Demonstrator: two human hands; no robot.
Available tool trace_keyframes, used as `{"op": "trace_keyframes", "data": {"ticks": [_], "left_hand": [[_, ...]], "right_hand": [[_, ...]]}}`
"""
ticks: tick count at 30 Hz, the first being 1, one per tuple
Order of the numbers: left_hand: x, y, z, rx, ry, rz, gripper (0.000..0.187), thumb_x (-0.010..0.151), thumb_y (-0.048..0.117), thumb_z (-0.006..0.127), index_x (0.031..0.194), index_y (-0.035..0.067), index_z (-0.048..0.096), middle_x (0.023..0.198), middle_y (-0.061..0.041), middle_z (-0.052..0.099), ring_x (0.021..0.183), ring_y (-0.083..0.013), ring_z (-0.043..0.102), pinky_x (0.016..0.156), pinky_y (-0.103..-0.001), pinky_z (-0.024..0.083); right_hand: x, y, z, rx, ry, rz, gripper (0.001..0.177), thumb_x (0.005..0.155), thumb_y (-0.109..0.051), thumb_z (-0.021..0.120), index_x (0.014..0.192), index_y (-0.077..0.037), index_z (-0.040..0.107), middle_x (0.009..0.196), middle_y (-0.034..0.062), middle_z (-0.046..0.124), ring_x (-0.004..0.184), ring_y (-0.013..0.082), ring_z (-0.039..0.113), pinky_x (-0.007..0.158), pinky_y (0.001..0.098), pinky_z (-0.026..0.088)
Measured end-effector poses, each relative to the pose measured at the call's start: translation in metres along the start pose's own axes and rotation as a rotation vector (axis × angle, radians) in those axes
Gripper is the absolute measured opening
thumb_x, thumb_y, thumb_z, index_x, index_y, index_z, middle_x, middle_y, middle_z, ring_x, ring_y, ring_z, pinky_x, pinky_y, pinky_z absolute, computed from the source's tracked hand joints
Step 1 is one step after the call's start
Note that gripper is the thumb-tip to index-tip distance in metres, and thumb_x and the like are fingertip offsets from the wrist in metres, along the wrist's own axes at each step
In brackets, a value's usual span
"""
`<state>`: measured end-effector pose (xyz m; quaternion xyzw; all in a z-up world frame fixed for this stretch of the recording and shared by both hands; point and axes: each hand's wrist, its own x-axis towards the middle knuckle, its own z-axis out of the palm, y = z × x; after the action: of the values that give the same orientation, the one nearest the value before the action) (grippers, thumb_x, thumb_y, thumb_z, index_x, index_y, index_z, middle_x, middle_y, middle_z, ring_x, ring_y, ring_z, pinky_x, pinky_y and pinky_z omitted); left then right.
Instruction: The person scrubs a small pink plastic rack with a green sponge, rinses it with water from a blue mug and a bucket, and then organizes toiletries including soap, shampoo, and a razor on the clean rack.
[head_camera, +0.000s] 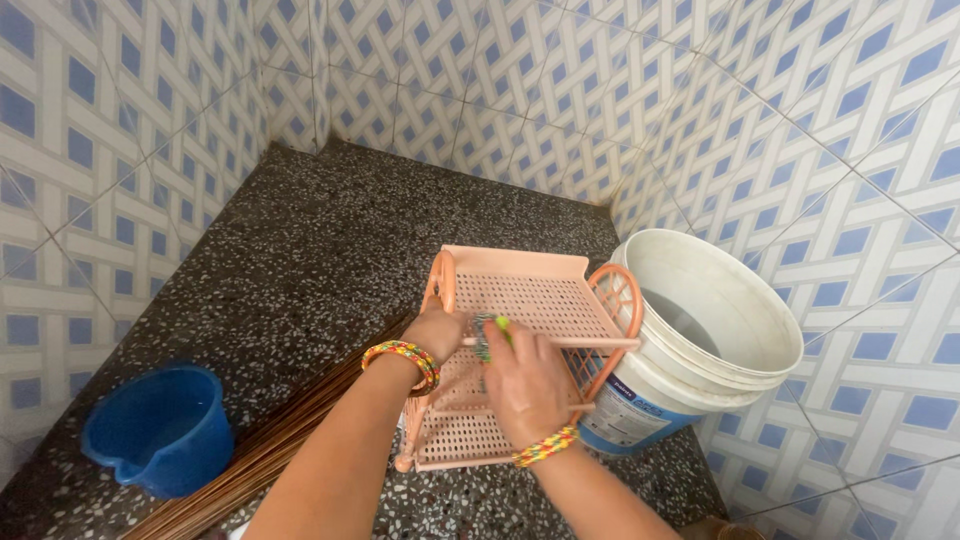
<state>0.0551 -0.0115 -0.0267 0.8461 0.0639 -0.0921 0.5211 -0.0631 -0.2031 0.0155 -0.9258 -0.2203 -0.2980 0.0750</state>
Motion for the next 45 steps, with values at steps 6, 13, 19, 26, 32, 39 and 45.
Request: {"op": "trace_keyframes", "data": {"ticks": [6,13,19,26,32,39,45], "left_hand": [[-0.036,0.024,-0.020,-0.028,-0.099,-0.080,0.065,0.109,0.034,0.054,0.165,0.002,0.051,0.129,-0.032,0.087,0.107,-0.0393,0.087,0.105,-0.055,0.066],[-0.020,0.016,-0.020,-0.072,-0.039,-0.134,0.071,0.111,0.037,0.053,0.172,0.001,0.045,0.138,-0.031,0.081,0.115,-0.0423,0.088,0.105,-0.056,0.068],[0.004,-0.008,-0.010,-0.019,0.009,0.017,0.066,0.110,0.041,0.061,0.160,-0.002,0.062,0.145,-0.030,0.080,0.125,-0.0419,0.084,0.112,-0.054,0.062],[-0.025,0.014,-0.012,-0.063,-0.076,-0.076,0.071,0.108,0.037,0.058,0.171,0.007,0.046,0.134,-0.030,0.085,0.121,-0.0434,0.087,0.109,-0.057,0.063],[-0.022,0.015,-0.013,-0.007,-0.060,-0.076,0.076,0.110,0.038,0.060,0.177,0.008,0.041,0.144,-0.031,0.078,0.126,-0.0416,0.080,0.116,-0.055,0.059],[-0.005,0.004,0.000,0.012,0.012,-0.065,0.072,0.110,0.040,0.061,0.174,0.008,0.052,0.155,-0.034,0.076,0.142,-0.0465,0.076,0.127,-0.053,0.056],[-0.022,0.003,-0.025,-0.125,-0.055,-0.149,0.076,0.109,0.040,0.055,0.178,0.012,0.042,0.146,-0.025,0.079,0.117,-0.0438,0.086,0.099,-0.058,0.071]], "right_hand": [[-0.031,0.116,-0.032,-0.096,0.104,0.178,0.060,0.093,-0.011,0.085,0.152,-0.005,0.078,0.145,0.0207,0.073,0.128,0.0446,0.069,0.111,0.0564,0.059],[-0.012,0.048,-0.013,-0.115,0.131,0.092,0.054,0.095,-0.009,0.082,0.148,0.000,0.080,0.142,0.0206,0.075,0.128,0.0431,0.070,0.112,0.0557,0.059],[0.017,-0.039,-0.012,-0.025,0.090,-0.020,0.047,0.097,-0.012,0.080,0.144,-0.003,0.082,0.136,0.0133,0.077,0.124,0.0384,0.071,0.107,0.0531,0.060],[-0.012,0.058,-0.034,-0.068,0.062,0.012,0.049,0.097,-0.013,0.081,0.145,-0.004,0.079,0.137,0.0159,0.075,0.126,0.0405,0.071,0.110,0.0543,0.060],[-0.040,0.138,-0.048,-0.154,0.043,0.302,0.057,0.097,-0.013,0.083,0.153,-0.008,0.079,0.146,0.0177,0.075,0.128,0.0444,0.069,0.110,0.0559,0.059],[-0.006,0.020,-0.013,-0.086,0.043,0.057,0.053,0.095,-0.008,0.074,0.148,0.000,0.079,0.140,0.0175,0.076,0.125,0.0411,0.070,0.111,0.0542,0.060],[0.021,-0.053,-0.014,0.000,-0.007,-0.083,0.050,0.098,-0.009,0.077,0.148,-0.001,0.077,0.136,0.0140,0.076,0.120,0.0375,0.071,0.103,0.0524,0.060]]}}
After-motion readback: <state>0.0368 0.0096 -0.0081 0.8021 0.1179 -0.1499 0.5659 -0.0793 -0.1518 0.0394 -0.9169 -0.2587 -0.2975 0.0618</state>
